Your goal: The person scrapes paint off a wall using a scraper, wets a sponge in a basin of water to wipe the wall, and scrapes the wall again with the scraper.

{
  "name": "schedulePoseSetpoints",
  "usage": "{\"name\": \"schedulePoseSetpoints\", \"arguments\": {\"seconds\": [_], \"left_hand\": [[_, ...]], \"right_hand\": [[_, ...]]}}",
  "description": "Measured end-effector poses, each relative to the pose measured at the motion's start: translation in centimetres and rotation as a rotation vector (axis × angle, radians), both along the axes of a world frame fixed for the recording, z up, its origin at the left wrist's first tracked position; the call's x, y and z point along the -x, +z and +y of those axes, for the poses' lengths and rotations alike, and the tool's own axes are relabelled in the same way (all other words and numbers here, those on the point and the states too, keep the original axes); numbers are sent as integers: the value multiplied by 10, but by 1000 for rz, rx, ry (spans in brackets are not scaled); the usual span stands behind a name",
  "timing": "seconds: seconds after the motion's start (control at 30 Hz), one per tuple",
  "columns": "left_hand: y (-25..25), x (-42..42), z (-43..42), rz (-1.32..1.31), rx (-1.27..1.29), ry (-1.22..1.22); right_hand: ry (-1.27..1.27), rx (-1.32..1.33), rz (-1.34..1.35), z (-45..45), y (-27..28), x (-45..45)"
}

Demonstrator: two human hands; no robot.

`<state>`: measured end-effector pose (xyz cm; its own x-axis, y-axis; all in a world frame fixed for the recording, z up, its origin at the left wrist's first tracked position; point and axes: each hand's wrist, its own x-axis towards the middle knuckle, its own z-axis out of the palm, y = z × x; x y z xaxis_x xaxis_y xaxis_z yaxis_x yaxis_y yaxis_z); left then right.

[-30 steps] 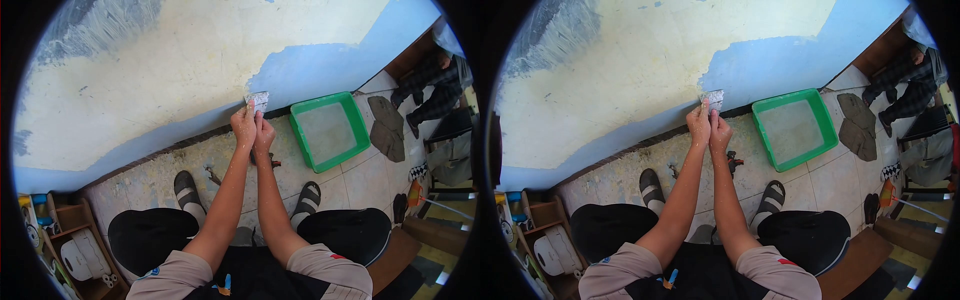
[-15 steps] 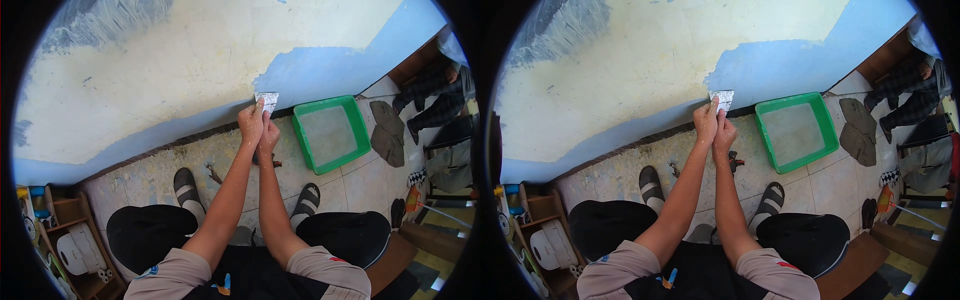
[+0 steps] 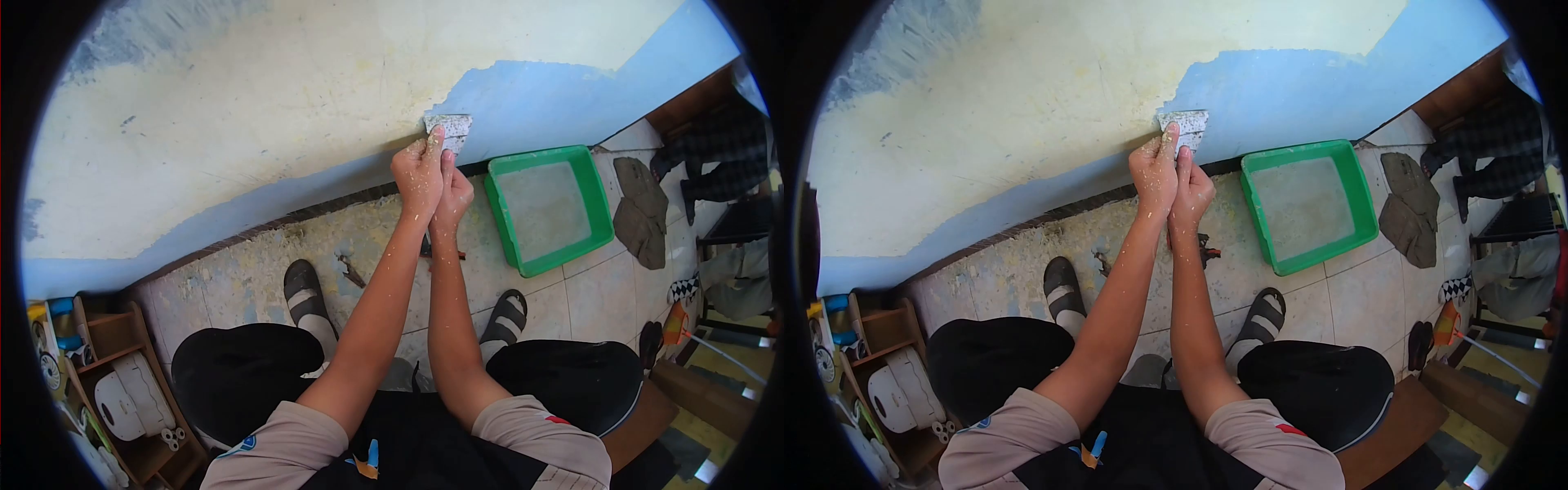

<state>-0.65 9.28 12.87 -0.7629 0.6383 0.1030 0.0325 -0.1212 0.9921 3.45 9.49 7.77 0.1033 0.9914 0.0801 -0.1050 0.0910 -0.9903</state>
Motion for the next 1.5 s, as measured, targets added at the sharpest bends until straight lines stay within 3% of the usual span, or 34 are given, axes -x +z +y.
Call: {"name": "schedulePoseSetpoints", "arguments": {"seconds": [0.1,0.17,0.27,0.33,0.47,0.67,0.97,1.13,1.23,1.5], "left_hand": [[-50,1,-2,35,83,4],[-58,3,-4,76,149,-4],[-54,5,-2,2,218,-81],[-27,4,7,85,-34,12],[-4,3,4,22,36,-16],[-36,-3,-2,8,103,3],[-33,0,-4,-21,180,-21],[10,1,7,-94,-86,-5],[17,-2,7,-56,-39,10],[-12,0,4,-26,19,29]], "right_hand": [[-15,35,35,-19,-24,-3],[-21,47,15,-15,-32,-3],[-42,15,-76,-9,-35,-7],[20,4,-44,3,-15,-2],[41,-3,23,1,15,1],[-9,65,-25,-11,-23,-7],[9,75,-6,-12,-9,-7],[47,-18,-52,6,27,-3],[67,54,0,4,43,-5],[-34,45,32,-5,8,4]]}}
